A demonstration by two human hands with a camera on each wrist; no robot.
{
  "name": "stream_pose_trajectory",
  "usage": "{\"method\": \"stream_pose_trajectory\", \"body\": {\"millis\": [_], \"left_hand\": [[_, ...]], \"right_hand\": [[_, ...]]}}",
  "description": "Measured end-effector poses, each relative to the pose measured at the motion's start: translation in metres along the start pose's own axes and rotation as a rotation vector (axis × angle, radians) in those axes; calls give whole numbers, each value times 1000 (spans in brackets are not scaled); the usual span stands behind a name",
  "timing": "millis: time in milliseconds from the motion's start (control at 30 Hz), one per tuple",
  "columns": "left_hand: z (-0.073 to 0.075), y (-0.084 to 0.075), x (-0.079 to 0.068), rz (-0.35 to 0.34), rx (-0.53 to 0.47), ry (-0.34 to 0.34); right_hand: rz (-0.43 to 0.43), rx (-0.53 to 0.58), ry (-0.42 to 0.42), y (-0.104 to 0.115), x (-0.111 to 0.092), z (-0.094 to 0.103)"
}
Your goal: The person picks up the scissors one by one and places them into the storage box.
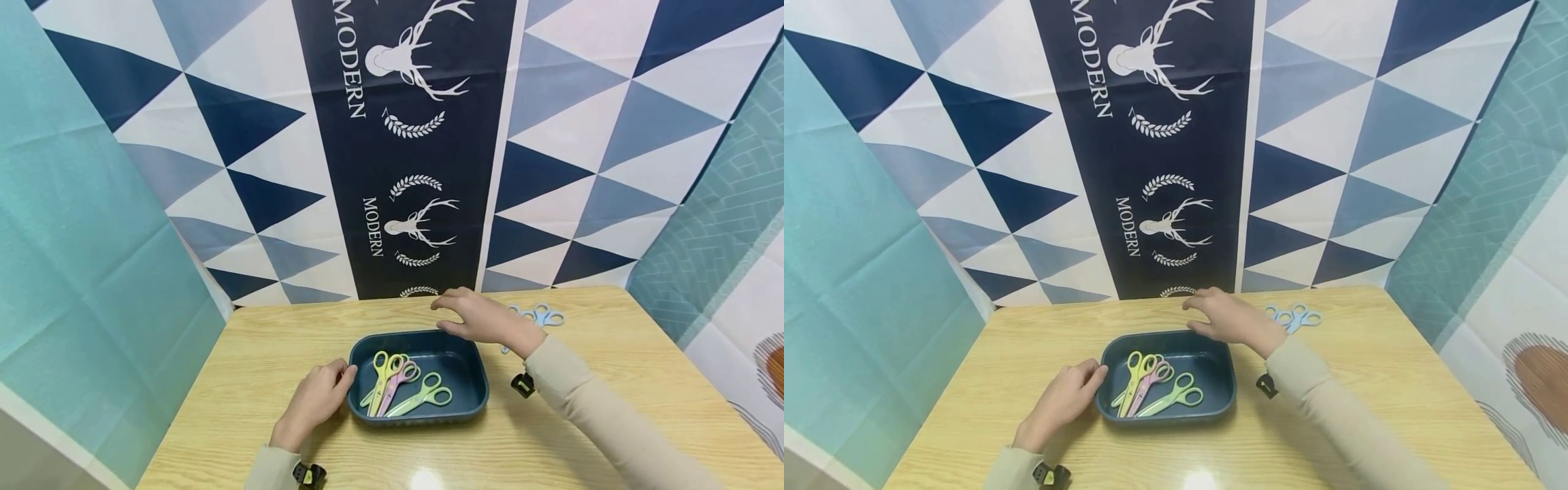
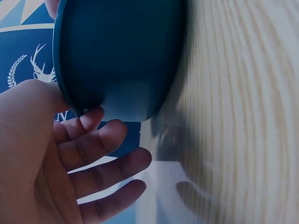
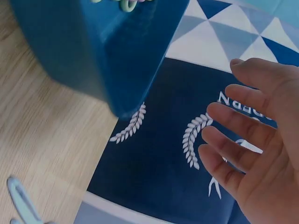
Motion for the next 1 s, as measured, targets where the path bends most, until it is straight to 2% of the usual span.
{"method": "stream_pose_trajectory", "body": {"millis": [300, 500, 800, 1000], "left_hand": [[1, -1, 1, -8, 2, -5], [0, 0, 1, -5, -13, -3], [-2, 3, 1, -11, -16, -17], [-2, 3, 2, -6, -17, -5]], "right_hand": [[40, -9, -173, -15, -8, 8], [51, -17, -249, -22, -16, 7], [41, -11, -298, -34, -26, 11], [18, -31, -292, -43, -33, 14]]}}
Point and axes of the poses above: each hand's wrist, its own x-axis towards the middle knuckle, its own z-axis out of the back of the hand, y = z × x, the point moved 4 cm from there along x, towards the middle knuckle, and after that the axes turned 15 degrees about -y, right-handed, at the moved point
